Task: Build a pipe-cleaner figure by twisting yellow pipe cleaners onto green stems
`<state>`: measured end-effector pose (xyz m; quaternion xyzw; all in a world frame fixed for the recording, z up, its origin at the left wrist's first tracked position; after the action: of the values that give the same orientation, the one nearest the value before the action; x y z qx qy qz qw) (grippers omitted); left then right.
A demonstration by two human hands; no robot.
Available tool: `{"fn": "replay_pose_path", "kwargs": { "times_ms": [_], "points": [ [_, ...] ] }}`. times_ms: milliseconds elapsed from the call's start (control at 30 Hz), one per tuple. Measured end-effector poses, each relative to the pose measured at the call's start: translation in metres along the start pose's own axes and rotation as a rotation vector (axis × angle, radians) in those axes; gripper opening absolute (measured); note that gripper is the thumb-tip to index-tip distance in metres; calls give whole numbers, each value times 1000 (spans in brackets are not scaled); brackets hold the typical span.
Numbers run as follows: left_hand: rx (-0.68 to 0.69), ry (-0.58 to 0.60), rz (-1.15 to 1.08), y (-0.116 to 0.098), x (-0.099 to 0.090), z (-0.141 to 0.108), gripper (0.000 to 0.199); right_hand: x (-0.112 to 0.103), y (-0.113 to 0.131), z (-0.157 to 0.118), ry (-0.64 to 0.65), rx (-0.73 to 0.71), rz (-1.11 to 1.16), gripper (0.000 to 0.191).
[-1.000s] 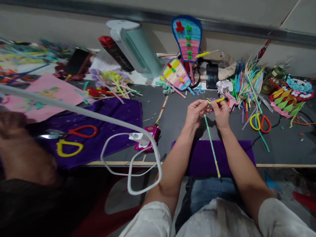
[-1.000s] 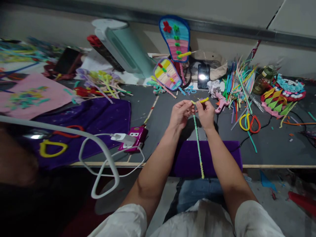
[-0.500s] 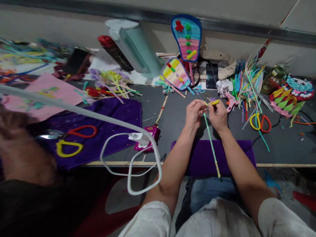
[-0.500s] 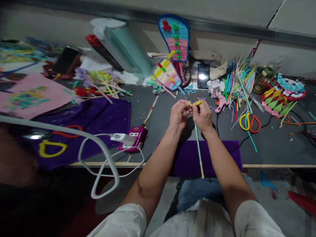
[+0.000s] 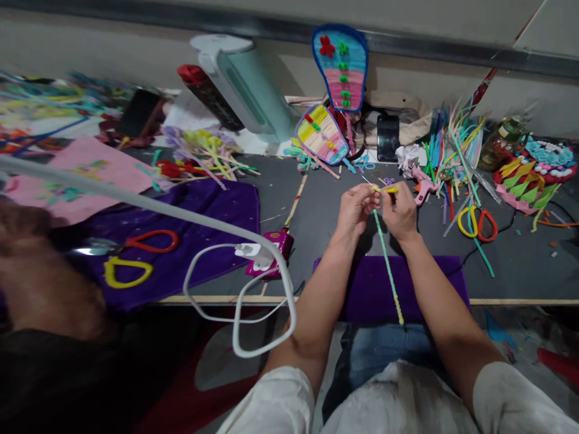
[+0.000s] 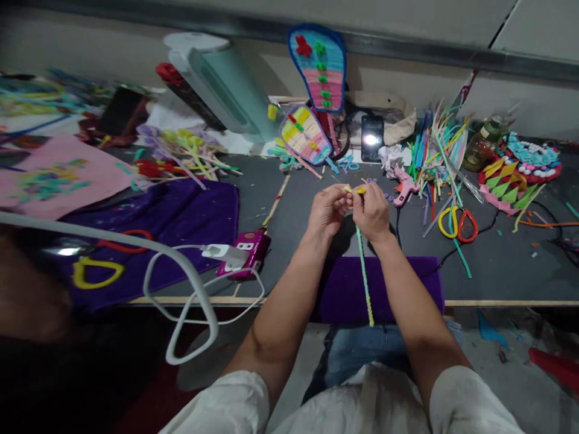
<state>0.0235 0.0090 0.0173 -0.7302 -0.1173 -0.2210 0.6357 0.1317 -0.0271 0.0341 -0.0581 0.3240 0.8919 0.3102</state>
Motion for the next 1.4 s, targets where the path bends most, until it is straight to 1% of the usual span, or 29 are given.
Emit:
{"fn": "replay_pose_path", "kwargs": {
  "times_ms": [200,400,533,633,700,833,933,1067,1167,1267,1400],
  "points": [
    [-4,18,24,-3,2,-2,25,-2,-6,1,-65,168,107,17],
    [29,26,4,-3,3,-1,28,-2,-8,1,-81,206,159,19],
    [16,24,12,-4,5,-3,28,-1,-12,0,-115,305,266,20],
    [28,22,19,-5,6,-3,27,1,-15,-2,-105,360,343,22],
    [40,9,27,-4,5,-3,26,2,-15,-2,-99,361,343,23],
    [64,-23,34,-4,4,-2,25,0,-14,-1,-85,293,262,21],
    [75,-11,26,-4,4,-2,26,0,-13,0,-82,258,236,20],
    [83,26,-1,-4,5,-2,28,0,-14,0,-97,269,251,20],
    [84,9,1,-3,4,-2,29,0,-12,0,-81,271,243,20],
    [84,-17,11,-3,3,-2,28,-1,-10,0,-78,241,219,19],
    [89,-4,5,-4,4,-2,31,-2,-9,0,-92,209,211,18]
  ]
}}
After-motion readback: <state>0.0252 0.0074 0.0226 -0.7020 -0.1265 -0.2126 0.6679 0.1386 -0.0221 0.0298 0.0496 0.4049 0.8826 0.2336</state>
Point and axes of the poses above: each hand's wrist, its own z-axis towards the middle knuckle, its own x-axis out of the palm, y = z × x, the point moved 3 cm from there along z, towards the middle knuckle, and after that the axes turned 6 degrees about z, right-handed, at the moved point
